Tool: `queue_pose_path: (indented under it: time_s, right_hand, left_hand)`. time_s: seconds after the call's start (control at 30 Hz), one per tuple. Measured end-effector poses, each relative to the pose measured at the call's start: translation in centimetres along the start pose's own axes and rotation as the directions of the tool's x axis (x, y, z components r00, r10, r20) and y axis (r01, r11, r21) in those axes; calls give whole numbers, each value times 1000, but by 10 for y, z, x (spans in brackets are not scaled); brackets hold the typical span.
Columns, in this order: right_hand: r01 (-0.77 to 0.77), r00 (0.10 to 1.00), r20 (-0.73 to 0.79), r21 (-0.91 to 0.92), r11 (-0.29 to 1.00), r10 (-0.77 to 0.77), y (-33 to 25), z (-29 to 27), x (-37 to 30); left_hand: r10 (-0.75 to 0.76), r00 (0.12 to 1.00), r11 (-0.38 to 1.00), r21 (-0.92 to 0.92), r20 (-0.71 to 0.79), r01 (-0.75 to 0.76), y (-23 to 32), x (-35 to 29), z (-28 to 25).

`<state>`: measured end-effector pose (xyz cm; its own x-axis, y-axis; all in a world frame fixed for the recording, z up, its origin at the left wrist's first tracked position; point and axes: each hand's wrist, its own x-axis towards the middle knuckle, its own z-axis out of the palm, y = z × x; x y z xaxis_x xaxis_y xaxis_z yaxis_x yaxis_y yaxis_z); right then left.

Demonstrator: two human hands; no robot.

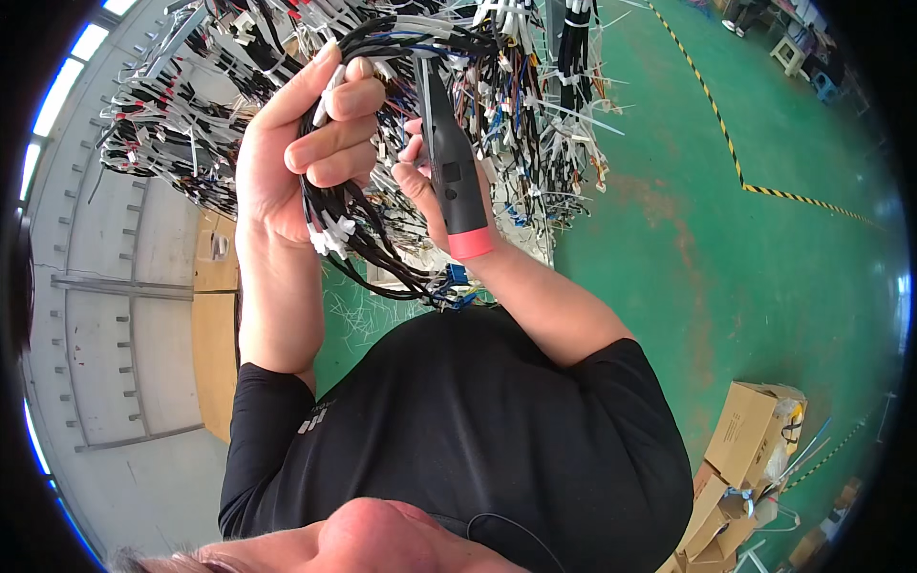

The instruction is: Bundling and securing groups of wires within a large cable harness using a cable tie gun.

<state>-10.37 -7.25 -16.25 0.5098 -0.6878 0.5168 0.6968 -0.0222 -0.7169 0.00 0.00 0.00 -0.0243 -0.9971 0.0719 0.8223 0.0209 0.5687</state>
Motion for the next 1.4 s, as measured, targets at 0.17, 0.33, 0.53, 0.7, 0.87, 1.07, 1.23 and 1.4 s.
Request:
queue_pose_path:
  time_s: [0.17, 0.33, 0.53, 0.7, 0.87, 1.07, 1.23, 1.4]
  right_hand:
    - [-26, 1000, -18, -258, 966, 22, 24, -26, -10]
    - [-39, 999, 7, -458, 888, 48, 17, -47, -23]
    - [375, 915, 379, -676, 634, -137, 16, -74, -40]
    - [121, 974, 227, -462, 879, -14, -19, -62, -50]
    - [97, 980, 176, -5, 995, -95, -36, -68, -43]
    - [-263, 956, 237, 431, 863, 173, -42, -56, -12]
    - [-328, 933, 311, 521, 788, 182, -38, -54, 8]
    - [-401, 911, 331, 571, 716, 246, -40, -81, -1]
  left_hand:
    - [-26, 1000, 1000, 12, 5, 26, 11, -2, -3]
    - [-38, 997, 999, -8, 70, 39, 26, 1, -11]
    - [15, 1000, 999, 52, 23, -16, 22, -1, -17]
    - [87, 994, 945, 320, -64, -62, 19, -9, -18]
    - [158, 958, 751, 659, -240, 41, 7, -12, -5]
    - [114, 916, 551, 791, -385, 264, -5, -23, -26]
    - [112, 913, 409, 856, -393, 318, -36, -25, -62]
    - [86, 935, 522, 815, -345, 253, -52, -17, -82]
